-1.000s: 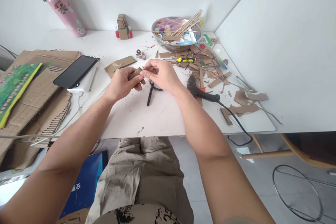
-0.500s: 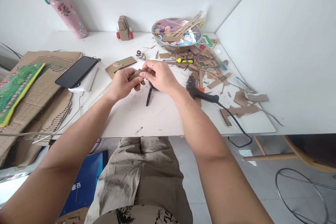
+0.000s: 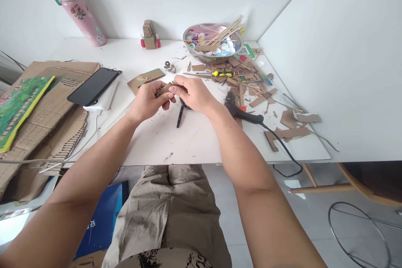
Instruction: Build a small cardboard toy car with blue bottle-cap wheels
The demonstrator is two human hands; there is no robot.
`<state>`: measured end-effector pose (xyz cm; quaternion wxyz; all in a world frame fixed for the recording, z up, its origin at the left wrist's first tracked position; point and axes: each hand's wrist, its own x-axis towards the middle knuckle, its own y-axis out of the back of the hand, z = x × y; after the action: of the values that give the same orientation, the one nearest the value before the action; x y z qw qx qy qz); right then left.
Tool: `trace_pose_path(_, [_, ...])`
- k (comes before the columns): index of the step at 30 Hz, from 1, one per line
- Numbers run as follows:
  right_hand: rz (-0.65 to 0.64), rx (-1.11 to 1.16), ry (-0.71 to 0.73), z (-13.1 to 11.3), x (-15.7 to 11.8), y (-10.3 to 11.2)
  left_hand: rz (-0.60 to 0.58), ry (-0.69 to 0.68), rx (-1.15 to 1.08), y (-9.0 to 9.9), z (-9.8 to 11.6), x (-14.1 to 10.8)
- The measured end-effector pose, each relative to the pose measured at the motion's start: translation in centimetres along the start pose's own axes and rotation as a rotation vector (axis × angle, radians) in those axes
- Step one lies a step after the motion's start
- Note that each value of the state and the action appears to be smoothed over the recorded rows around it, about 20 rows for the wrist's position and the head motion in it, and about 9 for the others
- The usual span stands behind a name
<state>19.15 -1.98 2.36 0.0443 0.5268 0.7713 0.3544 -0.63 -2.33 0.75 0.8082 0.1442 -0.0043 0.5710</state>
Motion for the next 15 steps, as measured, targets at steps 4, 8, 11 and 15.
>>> trace_pose_path(4, [-0.026, -0.021, 0.058, 0.1, 0.0, 0.1, -0.036, 0.010, -0.103, 0.0, -0.1, 0.1])
trace_pose_path(8, [-0.018, -0.013, 0.049, 0.4, 0.2, -0.5, -0.051, 0.040, -0.117, 0.2, 0.0, 0.2])
trace_pose_path(11, [-0.044, 0.016, 0.047, 0.8, 0.3, -0.9, -0.063, 0.083, -0.086, 0.5, 0.0, 0.2])
trace_pose_path(15, [-0.054, 0.025, 0.088, 1.3, 0.5, -1.3, -0.092, 0.141, -0.072, 0.8, 0.0, 0.2])
